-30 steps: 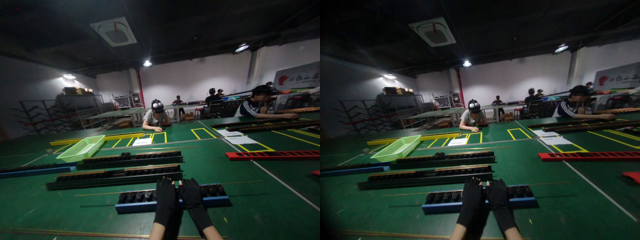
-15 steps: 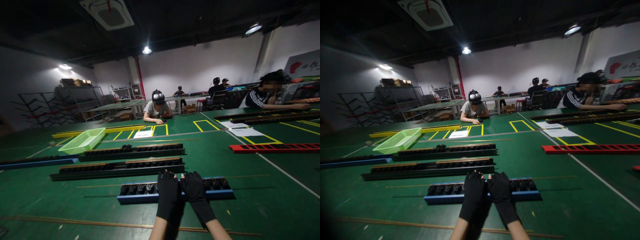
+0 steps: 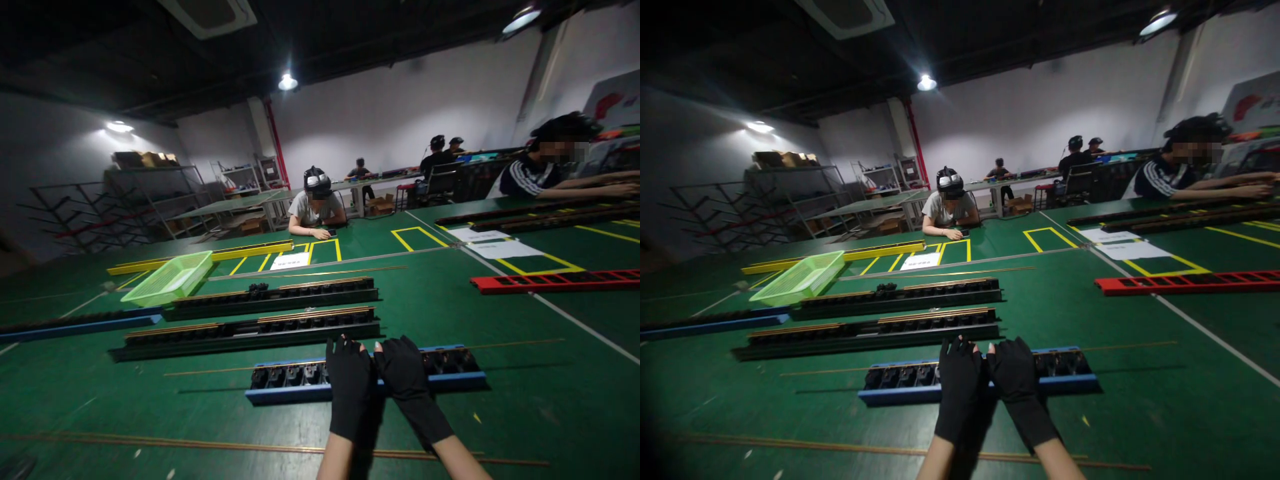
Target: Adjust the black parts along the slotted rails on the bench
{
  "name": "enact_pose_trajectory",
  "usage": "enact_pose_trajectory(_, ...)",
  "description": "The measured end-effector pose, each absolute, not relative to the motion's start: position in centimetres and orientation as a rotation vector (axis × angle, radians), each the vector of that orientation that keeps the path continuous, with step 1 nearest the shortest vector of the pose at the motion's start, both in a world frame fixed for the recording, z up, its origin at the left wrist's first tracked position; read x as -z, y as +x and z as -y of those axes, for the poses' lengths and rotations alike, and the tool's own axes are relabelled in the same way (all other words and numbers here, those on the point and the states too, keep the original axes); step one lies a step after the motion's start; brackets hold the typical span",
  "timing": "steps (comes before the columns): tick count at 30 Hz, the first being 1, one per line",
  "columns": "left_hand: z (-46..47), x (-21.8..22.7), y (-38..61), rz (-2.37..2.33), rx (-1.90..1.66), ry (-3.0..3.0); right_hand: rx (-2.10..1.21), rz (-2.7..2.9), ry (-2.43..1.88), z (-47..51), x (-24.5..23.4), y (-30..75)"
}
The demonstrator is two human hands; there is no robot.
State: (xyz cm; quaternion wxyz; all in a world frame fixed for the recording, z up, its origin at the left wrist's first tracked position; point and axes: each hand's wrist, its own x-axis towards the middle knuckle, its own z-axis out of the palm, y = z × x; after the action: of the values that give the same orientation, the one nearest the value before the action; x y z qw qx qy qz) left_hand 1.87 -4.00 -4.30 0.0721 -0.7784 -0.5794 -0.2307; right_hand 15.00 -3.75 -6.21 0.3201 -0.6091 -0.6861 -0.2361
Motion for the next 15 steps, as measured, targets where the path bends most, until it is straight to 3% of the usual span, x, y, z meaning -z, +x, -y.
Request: enact_pose_trajectory(15, 4.45, 3.67, 2.23, 1.911, 0.743, -2.328, 0.545, 1.985, -1.598, 4.05, 6.53, 15.81)
